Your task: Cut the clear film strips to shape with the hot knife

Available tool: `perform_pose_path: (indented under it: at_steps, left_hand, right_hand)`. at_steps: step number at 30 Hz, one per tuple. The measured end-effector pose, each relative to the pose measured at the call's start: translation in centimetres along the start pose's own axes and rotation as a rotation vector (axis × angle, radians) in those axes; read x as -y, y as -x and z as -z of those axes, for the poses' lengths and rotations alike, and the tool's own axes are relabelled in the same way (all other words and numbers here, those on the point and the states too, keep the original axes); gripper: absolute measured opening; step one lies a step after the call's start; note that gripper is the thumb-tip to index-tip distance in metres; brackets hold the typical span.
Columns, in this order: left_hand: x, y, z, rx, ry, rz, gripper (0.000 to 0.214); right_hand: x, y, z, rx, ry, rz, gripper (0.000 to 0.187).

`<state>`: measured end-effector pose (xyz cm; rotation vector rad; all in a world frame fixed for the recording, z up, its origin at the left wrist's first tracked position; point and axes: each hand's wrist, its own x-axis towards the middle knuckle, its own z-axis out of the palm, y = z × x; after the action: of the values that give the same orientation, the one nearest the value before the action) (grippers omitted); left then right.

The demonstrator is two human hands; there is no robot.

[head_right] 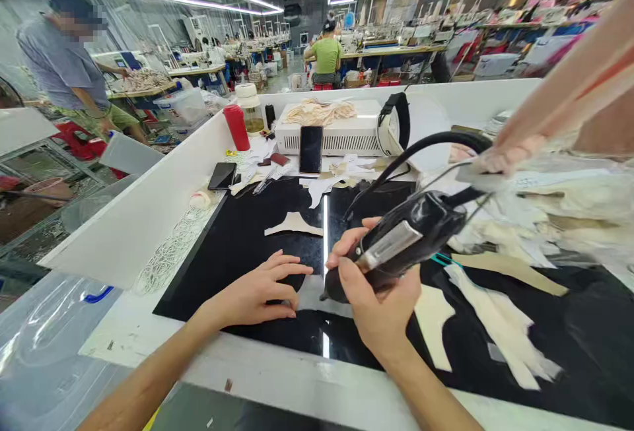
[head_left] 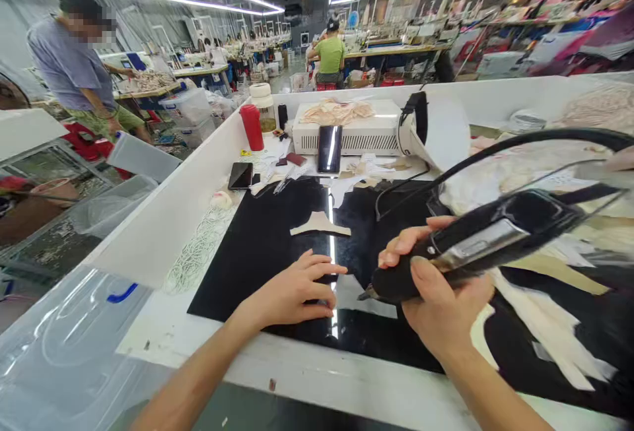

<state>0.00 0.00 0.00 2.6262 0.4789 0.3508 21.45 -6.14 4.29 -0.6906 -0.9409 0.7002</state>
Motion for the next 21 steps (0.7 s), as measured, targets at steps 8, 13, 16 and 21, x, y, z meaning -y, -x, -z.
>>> perform_pose_path:
  at_steps: [8, 13, 16, 21]
  left_hand:
    - [1.6, 0.9, 2.2, -0.076, -0.222, 0.111, 0.013]
    - [0.5, 0.3, 1.2, -0.325, -0.210, 0.243, 0.017]
    - [-1.1, -0.5, -0.1, -0.291, -0.090, 0.253, 0.019]
    - [-2.6, -1.7, -1.7, -0.172, -0.047, 0.273, 0.045]
  right_hand:
    - [0.0, -0.5, 1.1, -0.003, 0.027, 0.011, 0.037]
    - [-0.3, -0.5, -0.1, -0.016, -0.001, 0.001, 0.038]
    - [-0.6, -0.9, -0.9, -0.056, -0.005, 0.001, 0.040]
    - [-1.3, -2.0, -1.6, -0.117, -0.002, 0.024, 0.040]
